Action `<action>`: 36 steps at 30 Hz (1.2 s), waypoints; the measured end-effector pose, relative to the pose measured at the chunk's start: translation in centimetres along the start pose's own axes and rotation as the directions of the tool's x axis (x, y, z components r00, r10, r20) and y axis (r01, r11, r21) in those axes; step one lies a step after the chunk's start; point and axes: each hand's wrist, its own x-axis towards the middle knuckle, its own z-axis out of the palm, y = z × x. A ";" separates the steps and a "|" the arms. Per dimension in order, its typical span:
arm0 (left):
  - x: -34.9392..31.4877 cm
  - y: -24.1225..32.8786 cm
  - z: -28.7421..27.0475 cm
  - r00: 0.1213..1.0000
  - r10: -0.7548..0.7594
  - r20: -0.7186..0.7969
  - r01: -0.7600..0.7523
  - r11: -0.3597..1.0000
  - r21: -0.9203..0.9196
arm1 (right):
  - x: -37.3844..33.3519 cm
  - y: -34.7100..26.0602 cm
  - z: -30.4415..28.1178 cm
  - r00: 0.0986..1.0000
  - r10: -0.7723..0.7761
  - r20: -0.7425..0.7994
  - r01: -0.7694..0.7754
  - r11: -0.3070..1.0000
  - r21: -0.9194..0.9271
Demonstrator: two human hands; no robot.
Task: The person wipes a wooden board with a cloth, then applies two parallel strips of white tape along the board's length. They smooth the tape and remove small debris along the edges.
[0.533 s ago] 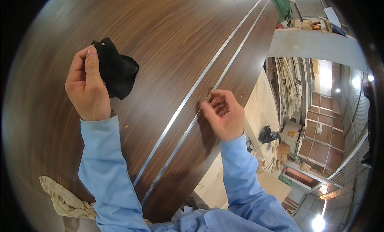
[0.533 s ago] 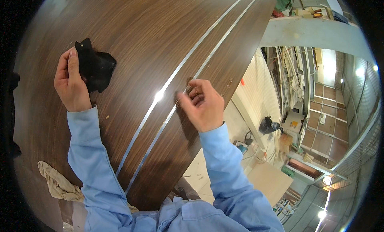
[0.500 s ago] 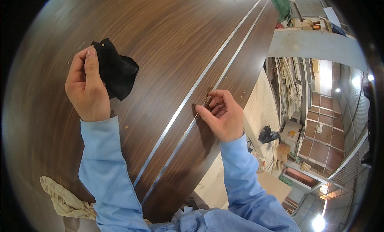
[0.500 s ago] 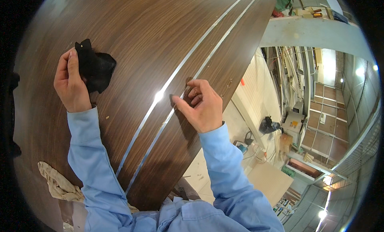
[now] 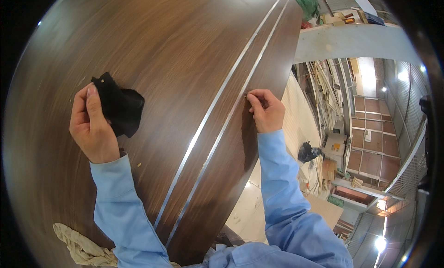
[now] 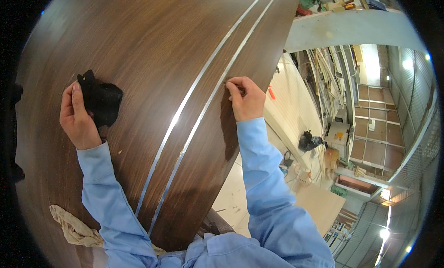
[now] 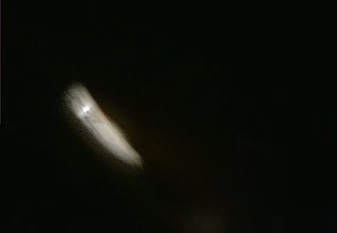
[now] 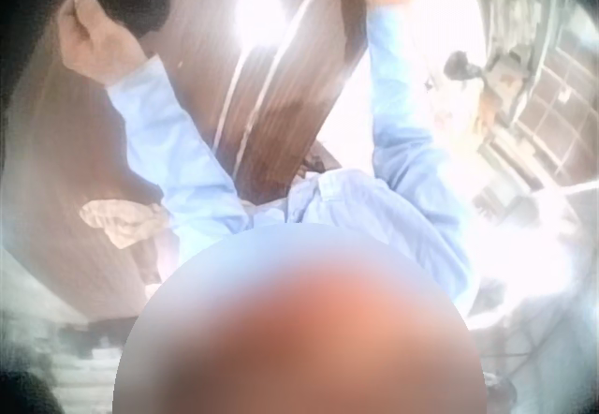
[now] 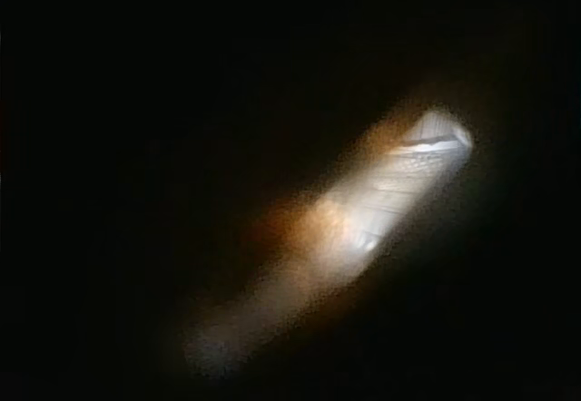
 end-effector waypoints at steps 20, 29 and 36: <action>0.2 -0.6 -0.2 0.996 0.082 0.040 -0.080 0.996 -0.049 | 3.3 -0.4 0.2 0.973 -0.152 0.175 0.177 0.974 -0.141; 0.2 -0.2 -0.1 0.999 0.035 0.012 -0.035 0.999 0.034 | 6.8 0.5 0.2 0.992 -0.111 0.057 0.121 0.969 -0.215; 0.0 -0.1 -0.3 1.000 -0.009 -0.015 0.011 0.994 0.109 | 11.6 2.9 0.8 0.996 -0.047 -0.079 0.031 0.979 -0.201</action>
